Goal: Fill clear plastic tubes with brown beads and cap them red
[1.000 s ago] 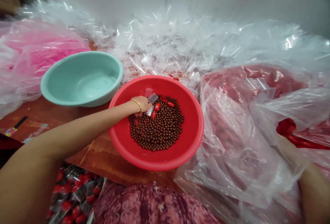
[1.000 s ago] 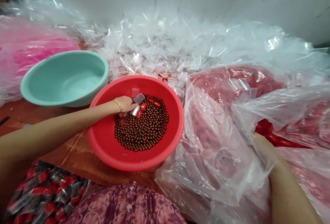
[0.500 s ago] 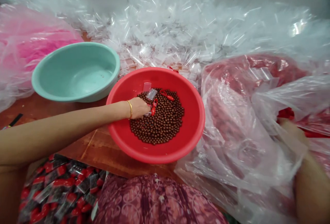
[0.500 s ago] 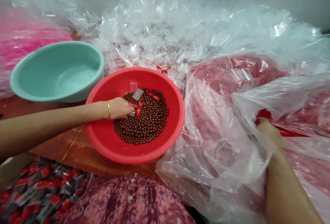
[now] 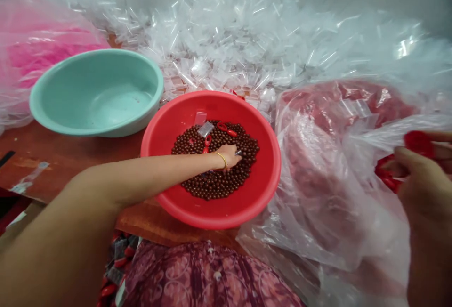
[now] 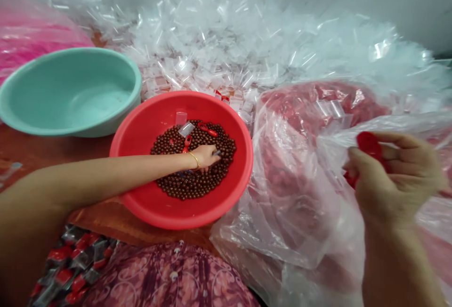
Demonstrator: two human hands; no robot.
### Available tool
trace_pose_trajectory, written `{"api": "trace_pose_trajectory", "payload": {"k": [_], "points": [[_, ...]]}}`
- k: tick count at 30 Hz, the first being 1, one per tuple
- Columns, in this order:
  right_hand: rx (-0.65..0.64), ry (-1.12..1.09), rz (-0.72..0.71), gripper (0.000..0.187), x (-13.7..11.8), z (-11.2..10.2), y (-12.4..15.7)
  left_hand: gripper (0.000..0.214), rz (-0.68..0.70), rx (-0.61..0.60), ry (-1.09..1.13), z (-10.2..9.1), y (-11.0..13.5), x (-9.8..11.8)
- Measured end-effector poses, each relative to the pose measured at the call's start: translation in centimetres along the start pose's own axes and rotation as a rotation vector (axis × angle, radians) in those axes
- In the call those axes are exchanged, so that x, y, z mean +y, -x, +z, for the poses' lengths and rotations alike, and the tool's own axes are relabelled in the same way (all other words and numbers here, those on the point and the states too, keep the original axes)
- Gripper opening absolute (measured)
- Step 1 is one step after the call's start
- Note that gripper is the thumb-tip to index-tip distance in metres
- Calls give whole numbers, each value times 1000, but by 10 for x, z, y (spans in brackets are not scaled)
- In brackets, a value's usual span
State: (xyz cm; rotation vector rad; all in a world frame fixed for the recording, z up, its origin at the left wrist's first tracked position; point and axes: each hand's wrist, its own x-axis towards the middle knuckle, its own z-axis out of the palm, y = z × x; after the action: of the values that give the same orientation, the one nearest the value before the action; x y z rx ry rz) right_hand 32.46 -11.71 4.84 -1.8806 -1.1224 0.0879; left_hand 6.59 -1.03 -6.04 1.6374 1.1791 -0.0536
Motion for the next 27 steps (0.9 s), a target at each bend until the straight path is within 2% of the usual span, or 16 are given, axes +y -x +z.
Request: {"api": "trace_pose_trajectory", "payload": {"k": [2, 4, 7, 10, 13, 17, 23, 27], "points": [[33, -107, -44, 28, -23, 16, 6, 17, -10, -9, 140, 3, -13, 6], [-21, -204, -68, 28, -37, 30, 10, 13, -1, -17, 276, 0, -21, 8], [-169, -292, -42, 30, -47, 46, 12, 7, 47, -37, 429, -10, -25, 5], [-343, -413, 58, 31, -51, 57, 12, 13, 126, -96, 623, -23, -22, 1], [-543, -560, 198, 29, -57, 67, 12, 25, 293, -135, 828, -36, -12, -1], [-733, -606, 274, 26, -68, 83, 17, 29, 485, -197, 880, -53, 11, 0], [-854, -563, 242, 33, -86, 109, 30, 40, 466, -249, 920, -57, 50, -3], [-846, -531, 51, 31, -95, 119, 40, 44, 462, -180, 961, -50, 62, -2]]}}
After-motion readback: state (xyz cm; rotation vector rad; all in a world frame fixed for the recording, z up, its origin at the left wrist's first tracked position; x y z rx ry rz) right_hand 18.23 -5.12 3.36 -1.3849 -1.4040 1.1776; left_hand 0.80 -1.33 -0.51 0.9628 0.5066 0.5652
